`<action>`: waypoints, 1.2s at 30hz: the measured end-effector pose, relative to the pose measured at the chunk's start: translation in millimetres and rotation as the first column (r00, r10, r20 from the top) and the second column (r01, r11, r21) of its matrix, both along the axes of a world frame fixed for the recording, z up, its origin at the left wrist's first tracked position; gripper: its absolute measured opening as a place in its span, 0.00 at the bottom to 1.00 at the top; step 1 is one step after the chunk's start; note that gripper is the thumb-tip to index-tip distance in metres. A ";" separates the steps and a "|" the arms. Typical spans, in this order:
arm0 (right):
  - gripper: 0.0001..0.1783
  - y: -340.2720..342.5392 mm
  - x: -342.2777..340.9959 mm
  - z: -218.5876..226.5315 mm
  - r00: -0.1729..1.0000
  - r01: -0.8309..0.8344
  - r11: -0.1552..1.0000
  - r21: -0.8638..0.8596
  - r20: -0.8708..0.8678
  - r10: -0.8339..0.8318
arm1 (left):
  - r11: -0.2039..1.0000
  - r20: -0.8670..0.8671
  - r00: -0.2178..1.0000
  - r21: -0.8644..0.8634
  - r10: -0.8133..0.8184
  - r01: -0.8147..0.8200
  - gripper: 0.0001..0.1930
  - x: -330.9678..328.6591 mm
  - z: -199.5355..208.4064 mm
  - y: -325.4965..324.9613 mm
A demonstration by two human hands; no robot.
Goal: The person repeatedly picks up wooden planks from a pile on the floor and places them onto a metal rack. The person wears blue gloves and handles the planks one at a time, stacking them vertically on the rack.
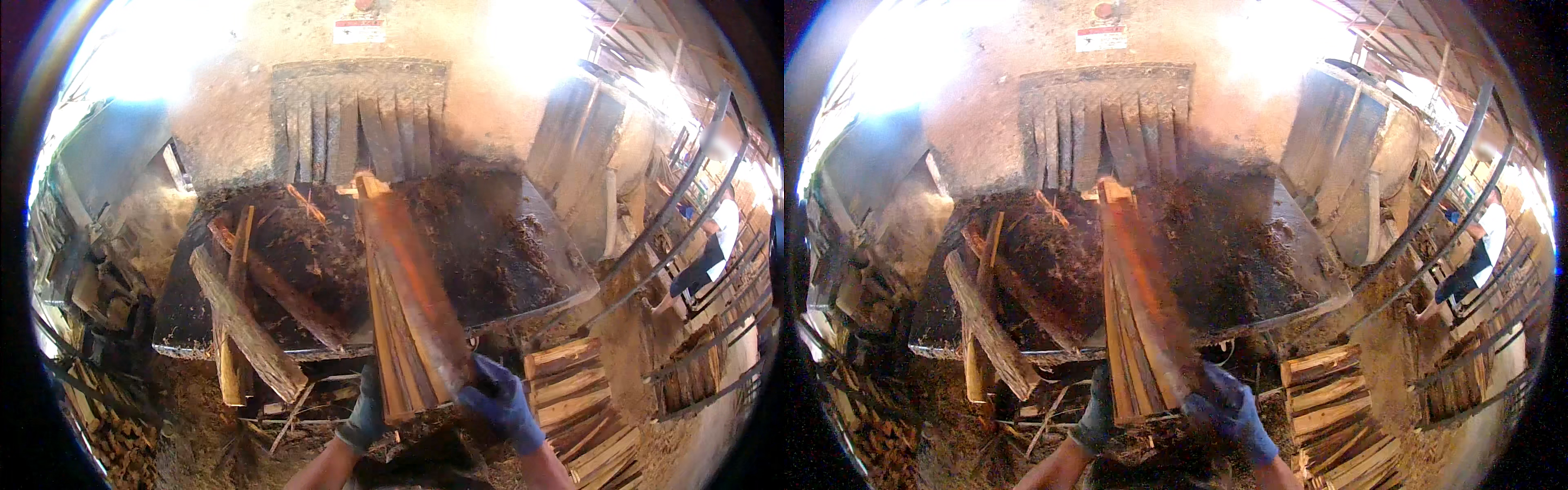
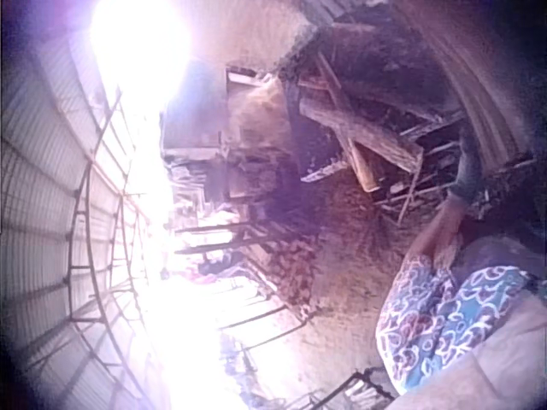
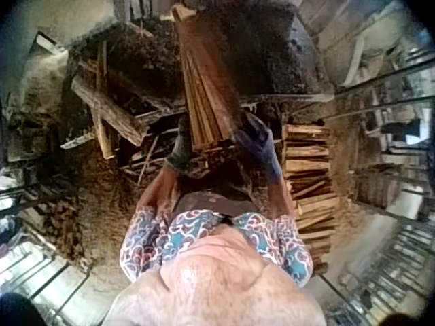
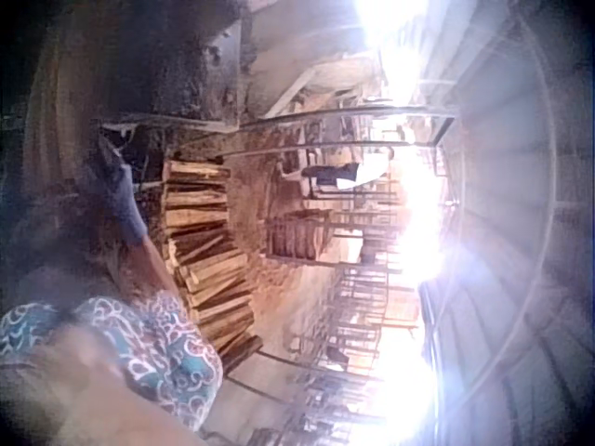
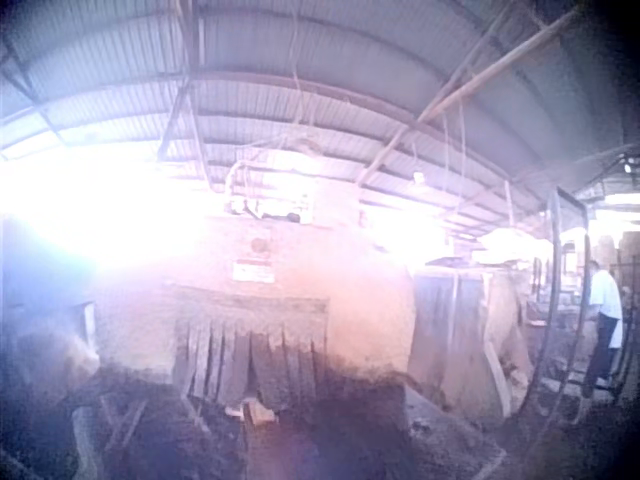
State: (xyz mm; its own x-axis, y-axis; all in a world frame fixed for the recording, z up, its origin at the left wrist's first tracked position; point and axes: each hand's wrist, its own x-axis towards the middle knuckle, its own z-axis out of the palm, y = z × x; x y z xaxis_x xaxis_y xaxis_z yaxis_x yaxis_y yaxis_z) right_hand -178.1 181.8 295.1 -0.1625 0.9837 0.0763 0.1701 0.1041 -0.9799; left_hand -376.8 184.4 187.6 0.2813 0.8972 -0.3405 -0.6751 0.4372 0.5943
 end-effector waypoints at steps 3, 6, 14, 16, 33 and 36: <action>0.25 23.4 -30.4 11.6 0.999 -0.035 0.997 0.062 0.027 0.034 | 0.994 0.213 0.971 0.020 -0.110 0.109 0.31 2.2 -15.5 3.8; 0.22 52.9 -35.5 -12.5 0.912 -0.013 1.000 0.012 -0.409 0.017 | 0.998 0.090 0.995 -0.040 -0.050 0.054 0.29 2.1 -16.5 -0.8; 0.30 14.1 16.0 -85.2 0.985 0.071 0.954 -0.290 -0.127 -0.112 | 0.957 -0.165 0.966 -0.245 -0.197 0.154 0.19 11.0 -0.9 -25.7; 0.33 -8.5 23.9 -88.0 0.976 -0.035 0.884 -0.466 -0.208 -0.071 | 0.949 -0.217 0.943 -0.248 -0.251 0.195 0.16 16.7 -1.8 -36.9; 0.40 -139.9 180.4 -172.7 0.798 -0.082 0.975 -0.208 -0.599 -0.061 | 0.690 -0.464 0.545 -0.235 -0.699 0.684 0.23 226.0 -41.6 -135.7; 0.35 -216.0 243.5 -167.7 0.825 0.287 0.933 -0.217 -0.439 -0.356 | 0.628 -0.448 0.488 -0.246 -0.749 0.738 0.25 272.5 -43.4 -160.2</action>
